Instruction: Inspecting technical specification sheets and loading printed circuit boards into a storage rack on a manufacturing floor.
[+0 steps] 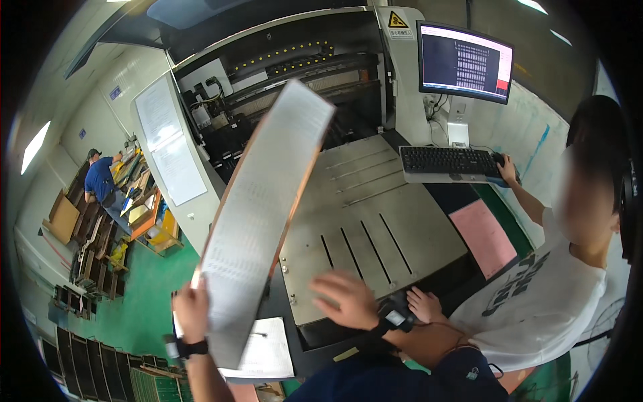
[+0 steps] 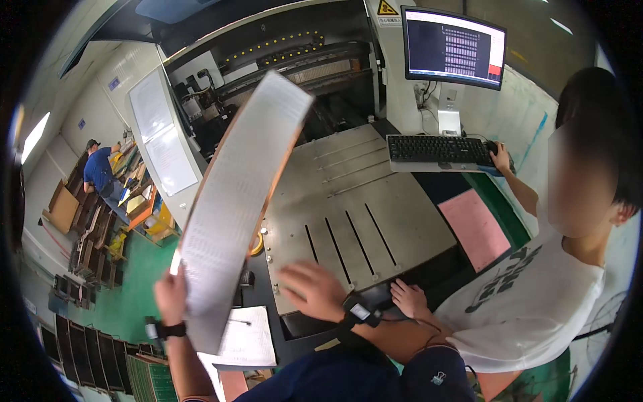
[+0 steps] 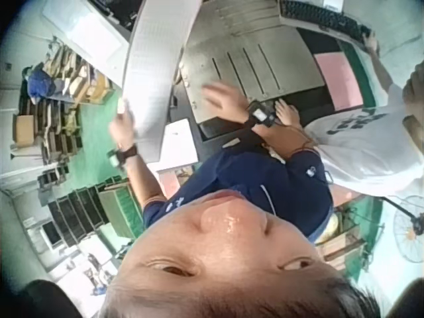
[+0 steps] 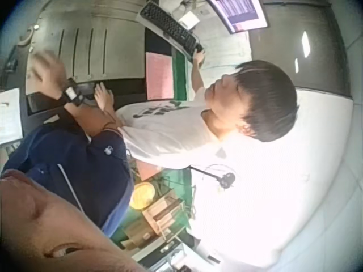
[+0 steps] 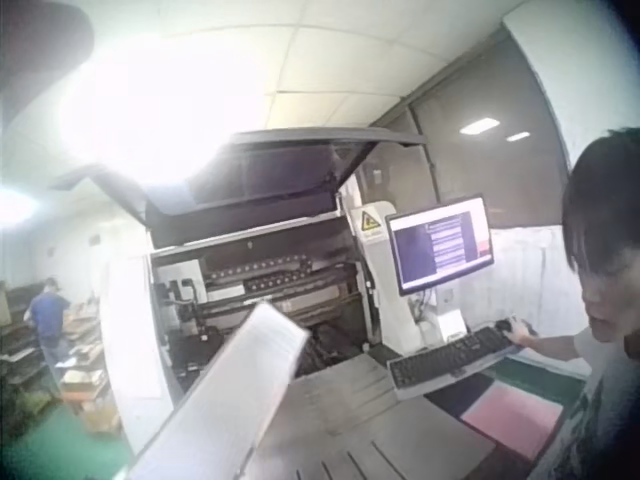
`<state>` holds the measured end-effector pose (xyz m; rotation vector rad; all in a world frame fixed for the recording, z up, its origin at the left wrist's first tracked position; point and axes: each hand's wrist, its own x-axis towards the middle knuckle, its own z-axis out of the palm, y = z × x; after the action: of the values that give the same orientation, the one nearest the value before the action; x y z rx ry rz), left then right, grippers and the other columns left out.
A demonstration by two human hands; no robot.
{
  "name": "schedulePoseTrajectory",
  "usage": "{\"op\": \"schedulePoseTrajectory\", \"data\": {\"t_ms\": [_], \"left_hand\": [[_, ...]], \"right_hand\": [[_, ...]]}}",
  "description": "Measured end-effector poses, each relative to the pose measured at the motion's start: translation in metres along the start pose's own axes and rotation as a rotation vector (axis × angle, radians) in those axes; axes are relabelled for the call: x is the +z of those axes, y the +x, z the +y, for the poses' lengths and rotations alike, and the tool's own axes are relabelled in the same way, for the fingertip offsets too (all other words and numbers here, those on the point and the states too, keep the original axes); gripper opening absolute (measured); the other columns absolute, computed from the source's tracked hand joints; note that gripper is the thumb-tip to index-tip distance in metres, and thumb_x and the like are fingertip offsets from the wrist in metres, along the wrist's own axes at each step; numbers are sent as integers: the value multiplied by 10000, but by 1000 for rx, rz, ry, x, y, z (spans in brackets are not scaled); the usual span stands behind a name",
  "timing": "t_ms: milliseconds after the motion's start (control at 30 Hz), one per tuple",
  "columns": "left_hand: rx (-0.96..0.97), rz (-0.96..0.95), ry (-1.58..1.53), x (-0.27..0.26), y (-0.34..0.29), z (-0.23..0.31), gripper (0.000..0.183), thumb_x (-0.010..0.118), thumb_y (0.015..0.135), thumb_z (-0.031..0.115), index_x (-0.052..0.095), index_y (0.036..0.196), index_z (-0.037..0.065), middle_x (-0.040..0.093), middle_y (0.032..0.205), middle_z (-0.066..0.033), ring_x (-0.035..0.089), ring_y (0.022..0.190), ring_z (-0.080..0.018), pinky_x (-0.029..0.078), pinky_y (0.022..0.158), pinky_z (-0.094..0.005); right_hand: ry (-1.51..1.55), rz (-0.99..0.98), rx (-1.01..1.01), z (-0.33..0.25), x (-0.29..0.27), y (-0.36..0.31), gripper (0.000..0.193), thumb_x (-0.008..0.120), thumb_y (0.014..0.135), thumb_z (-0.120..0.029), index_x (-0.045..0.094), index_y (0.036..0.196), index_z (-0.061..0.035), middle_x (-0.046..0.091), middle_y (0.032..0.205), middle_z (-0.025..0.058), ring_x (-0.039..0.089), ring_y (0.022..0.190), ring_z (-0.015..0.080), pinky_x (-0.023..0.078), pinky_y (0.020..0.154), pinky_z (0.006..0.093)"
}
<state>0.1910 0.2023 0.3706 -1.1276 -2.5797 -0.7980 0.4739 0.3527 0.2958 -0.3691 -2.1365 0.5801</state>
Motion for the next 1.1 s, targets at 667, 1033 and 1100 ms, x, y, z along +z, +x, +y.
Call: {"op": "schedulePoseTrajectory", "data": {"t_ms": [667, 1033, 1100], "left_hand": [[954, -171, 105, -32, 10, 109, 420, 691, 722, 288, 601, 1094, 114, 475, 1275, -129, 362, 1254, -345, 269, 1025, -514], [470, -753, -201, 166, -190, -5, 447, 595, 826, 297, 515, 1208, 79, 409, 1318, -210, 342, 1240, -423, 324, 1005, -461], [402, -745, -144, 161, -208, -17, 461, 590, 831, 321, 509, 1225, 96, 407, 1323, -209, 322, 1254, -424, 310, 1019, -458]], "right_hand": [[973, -60, 702, 65, 63, 4, 416, 698, 779, -327, 592, 941, 42, 628, 784, 134, 565, 692, 139, 450, 643, 268], [63, -139, 980, 206, 131, -36, 463, 630, 793, -297, 529, 1079, 52, 523, 1132, 257, 528, 1025, 352, 428, 846, 420], [-177, -191, 872, 212, 139, -39, 510, 624, 794, -304, 505, 1149, 41, 447, 1254, 274, 468, 1124, 381, 400, 912, 442]]}}
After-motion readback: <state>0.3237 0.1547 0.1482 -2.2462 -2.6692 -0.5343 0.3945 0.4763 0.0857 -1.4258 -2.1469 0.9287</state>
